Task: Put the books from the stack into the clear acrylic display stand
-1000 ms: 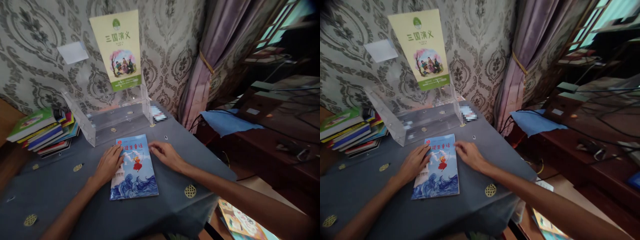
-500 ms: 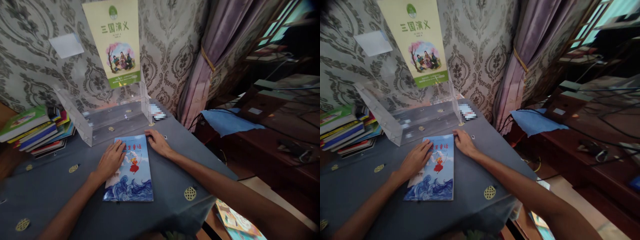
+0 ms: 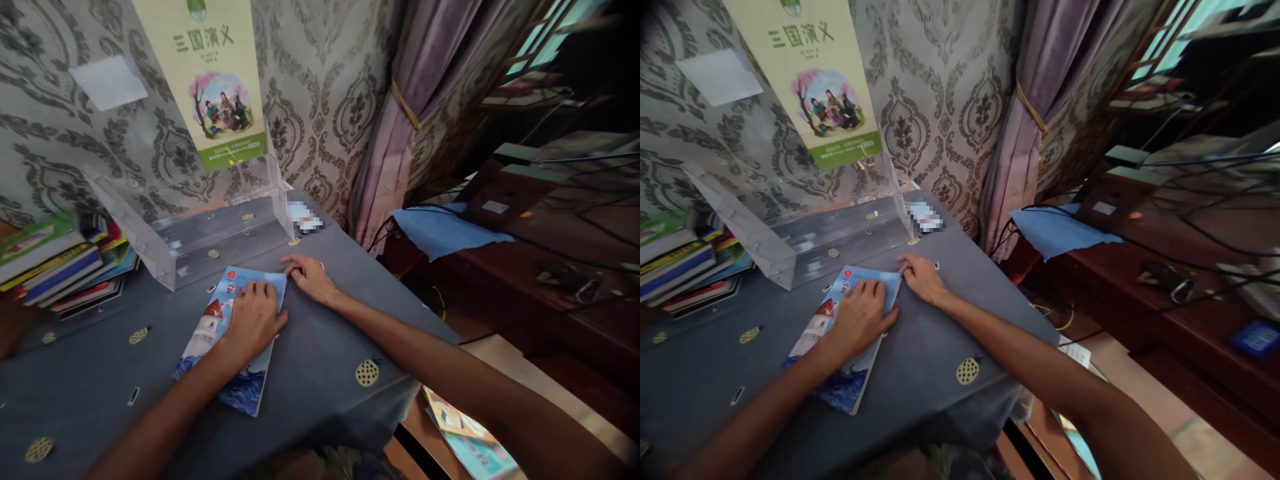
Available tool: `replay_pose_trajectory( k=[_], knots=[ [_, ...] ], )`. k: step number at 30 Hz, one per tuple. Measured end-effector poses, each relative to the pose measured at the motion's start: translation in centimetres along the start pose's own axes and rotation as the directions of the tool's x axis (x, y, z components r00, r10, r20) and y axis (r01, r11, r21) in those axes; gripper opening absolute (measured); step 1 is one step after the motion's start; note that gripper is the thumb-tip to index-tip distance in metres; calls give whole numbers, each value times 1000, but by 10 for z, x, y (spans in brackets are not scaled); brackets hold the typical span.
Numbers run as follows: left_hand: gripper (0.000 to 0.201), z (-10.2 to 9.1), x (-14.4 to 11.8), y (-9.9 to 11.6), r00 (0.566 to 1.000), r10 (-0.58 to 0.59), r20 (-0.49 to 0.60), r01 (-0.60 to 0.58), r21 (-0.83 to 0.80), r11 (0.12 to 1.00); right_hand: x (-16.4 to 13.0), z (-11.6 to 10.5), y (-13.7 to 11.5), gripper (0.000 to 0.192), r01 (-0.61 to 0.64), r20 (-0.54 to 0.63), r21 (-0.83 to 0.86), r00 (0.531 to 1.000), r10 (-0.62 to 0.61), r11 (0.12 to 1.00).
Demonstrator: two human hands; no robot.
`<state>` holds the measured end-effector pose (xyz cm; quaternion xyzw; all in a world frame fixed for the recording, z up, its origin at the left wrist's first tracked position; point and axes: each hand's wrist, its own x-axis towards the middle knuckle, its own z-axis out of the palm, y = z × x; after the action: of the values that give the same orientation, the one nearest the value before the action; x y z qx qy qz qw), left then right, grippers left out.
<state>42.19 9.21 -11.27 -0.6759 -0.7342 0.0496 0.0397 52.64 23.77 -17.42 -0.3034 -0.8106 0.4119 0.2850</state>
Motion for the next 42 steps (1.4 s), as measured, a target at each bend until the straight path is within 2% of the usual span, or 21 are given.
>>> replay_pose_trajectory(
  k=[6, 17, 24, 29, 34, 38, 42],
  knots=[
    [25, -4, 5, 6, 997, -39, 61, 39, 12, 999, -1, -5, -4, 48, -12, 8, -13, 1000, 12, 1000],
    [26, -14, 8, -5, 999, -29, 41, 30, -33, 999, -2, -8, -7, 49, -11, -18, -10, 1000, 11, 1000],
    [30, -10, 8, -5, 999, -12, 36, 13, -21, 1000, -4, -10, -7, 48, 33, -85, -11, 996, -34, 999],
    [30, -7, 6, 1, 998, -36, 53, 37, -24, 999, -8, -10, -10, 50, 108, -114, 16, 988, -106, 994],
    [31, -4, 4, 6, 996, -39, 79, 41, -19, 999, -11, -9, -9, 47, 199, -30, -101, 979, -203, 975],
    [32, -1, 4, 4, 998, -20, 60, 21, -23, 1000, -11, -8, -7, 49, 191, 86, -255, 981, -174, 948],
    [35, 0, 4, 0, 999, -11, 44, 13, -55, 998, -11, -7, -6, 49, 184, 126, -360, 981, -147, 915]
  ],
)
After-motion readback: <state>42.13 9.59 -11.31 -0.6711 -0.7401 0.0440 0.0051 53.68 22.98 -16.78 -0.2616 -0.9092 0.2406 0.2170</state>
